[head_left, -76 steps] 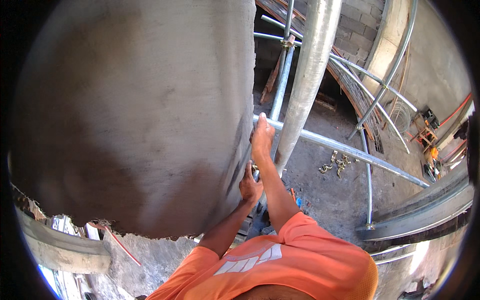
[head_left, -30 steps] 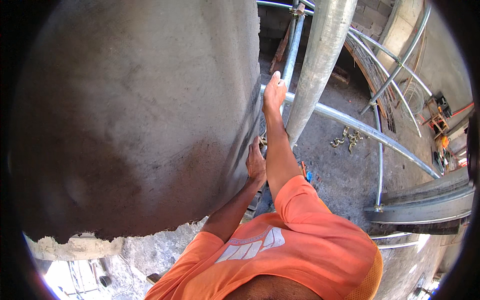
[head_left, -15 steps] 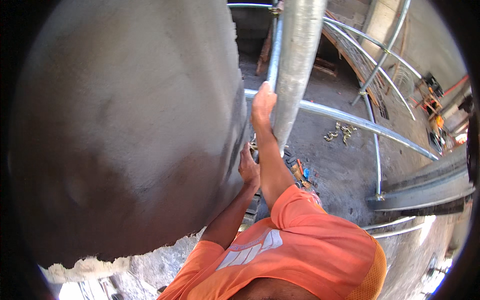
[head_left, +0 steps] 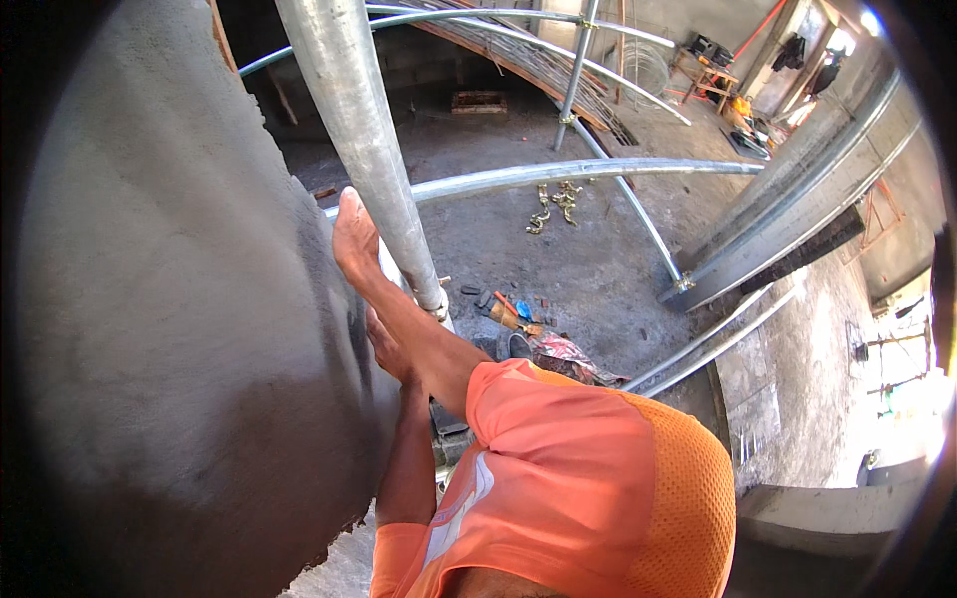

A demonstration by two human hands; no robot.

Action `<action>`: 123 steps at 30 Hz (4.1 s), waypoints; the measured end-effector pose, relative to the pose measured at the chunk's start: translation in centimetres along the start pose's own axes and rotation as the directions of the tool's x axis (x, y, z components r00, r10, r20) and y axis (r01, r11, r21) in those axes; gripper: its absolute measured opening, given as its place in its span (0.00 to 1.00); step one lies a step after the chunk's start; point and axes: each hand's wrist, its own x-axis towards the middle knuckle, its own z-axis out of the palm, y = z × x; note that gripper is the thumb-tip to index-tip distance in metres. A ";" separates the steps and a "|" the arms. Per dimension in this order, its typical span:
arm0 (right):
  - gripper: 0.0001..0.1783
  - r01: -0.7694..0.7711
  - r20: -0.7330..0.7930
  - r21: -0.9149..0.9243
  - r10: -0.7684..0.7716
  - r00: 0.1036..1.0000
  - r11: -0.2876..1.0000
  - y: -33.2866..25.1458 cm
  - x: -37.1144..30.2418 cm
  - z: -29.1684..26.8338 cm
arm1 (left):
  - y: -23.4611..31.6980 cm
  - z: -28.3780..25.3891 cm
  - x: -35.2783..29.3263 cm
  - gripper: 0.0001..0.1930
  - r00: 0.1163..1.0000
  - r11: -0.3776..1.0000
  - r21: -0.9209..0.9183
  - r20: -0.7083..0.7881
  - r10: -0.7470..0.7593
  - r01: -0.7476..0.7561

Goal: The person assembles a metal scaffolding structure by attaching and tightening clamps on vertical and horizontal poles. They use a wrench to secure the connections and occasionally adjust the pole positions to ensure stability.

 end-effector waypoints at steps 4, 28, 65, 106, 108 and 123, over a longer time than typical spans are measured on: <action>0.23 0.084 -0.060 -0.002 -0.084 0.995 0.996 -1.3 -1.5 -0.7 | -0.2 -0.4 0.1 0.31 0.996 0.999 -0.023 0.075 -0.039 0.040; 0.24 0.092 0.344 -0.099 -0.053 0.937 0.991 -4.4 -12.1 -10.4 | 0.6 -0.1 -0.7 0.21 0.989 0.979 -0.143 0.052 -0.137 0.143; 0.34 -0.097 0.093 -0.025 0.099 0.991 0.995 -1.5 1.9 -0.4 | 2.8 -3.2 0.6 0.43 0.989 0.988 -0.086 0.086 -0.123 0.130; 0.24 -0.109 0.070 0.209 0.097 0.993 0.972 -2.5 -2.0 -2.0 | 1.4 -1.2 0.6 0.28 0.988 0.991 -0.022 0.080 -0.132 0.134; 0.23 -0.128 0.101 0.273 0.103 0.989 0.954 -2.6 -2.5 -2.3 | 1.3 -1.0 0.6 0.28 0.985 0.990 0.025 0.104 -0.138 0.136; 0.20 0.010 0.149 0.421 -0.080 0.986 0.907 -2.5 -4.9 -3.7 | 1.1 -1.0 0.8 0.35 0.998 0.998 0.014 0.019 -0.063 0.063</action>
